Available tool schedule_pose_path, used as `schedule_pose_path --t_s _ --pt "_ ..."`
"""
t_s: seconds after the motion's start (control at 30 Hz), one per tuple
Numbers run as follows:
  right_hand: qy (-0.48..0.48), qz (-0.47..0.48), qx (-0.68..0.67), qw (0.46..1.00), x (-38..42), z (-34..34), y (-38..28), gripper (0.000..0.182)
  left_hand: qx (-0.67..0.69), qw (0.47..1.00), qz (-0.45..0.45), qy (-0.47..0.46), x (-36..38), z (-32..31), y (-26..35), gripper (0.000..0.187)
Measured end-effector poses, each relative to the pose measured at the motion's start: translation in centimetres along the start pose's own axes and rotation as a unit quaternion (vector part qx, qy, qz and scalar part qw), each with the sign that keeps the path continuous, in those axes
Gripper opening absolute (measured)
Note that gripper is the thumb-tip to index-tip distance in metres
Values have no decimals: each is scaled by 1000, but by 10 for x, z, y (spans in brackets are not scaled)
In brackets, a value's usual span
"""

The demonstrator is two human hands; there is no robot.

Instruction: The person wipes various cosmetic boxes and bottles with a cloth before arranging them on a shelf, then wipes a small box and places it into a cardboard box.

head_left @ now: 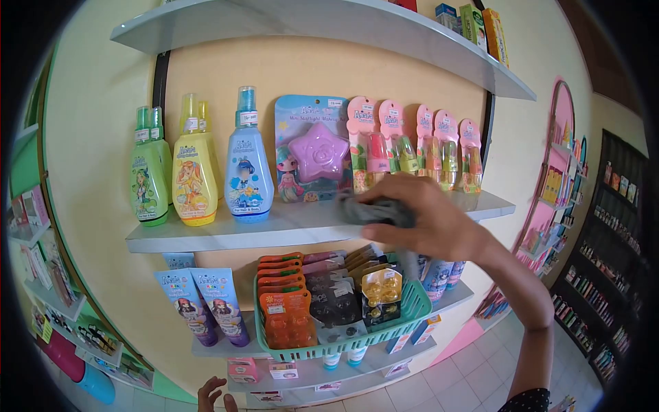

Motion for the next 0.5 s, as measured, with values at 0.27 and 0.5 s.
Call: schedule_pose_path --t_s 0.27,0.5 --pt "-75 81 37 993 -4 7 -1 33 -13 1000 2 -5 3 -4 6 22" --pt "-95 -72 35 992 55 55 58 42 -13 999 33 11 3 -2 4 21"
Point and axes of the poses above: each hand's wrist, its own x-axis away from the middle knuckle, its own z-axis out of the back of the hand, y = z × x, the point moved 4 cm from there along -x, towards the middle knuckle, and after that the axes turned 1 degree about x, right-handed, at the moved point
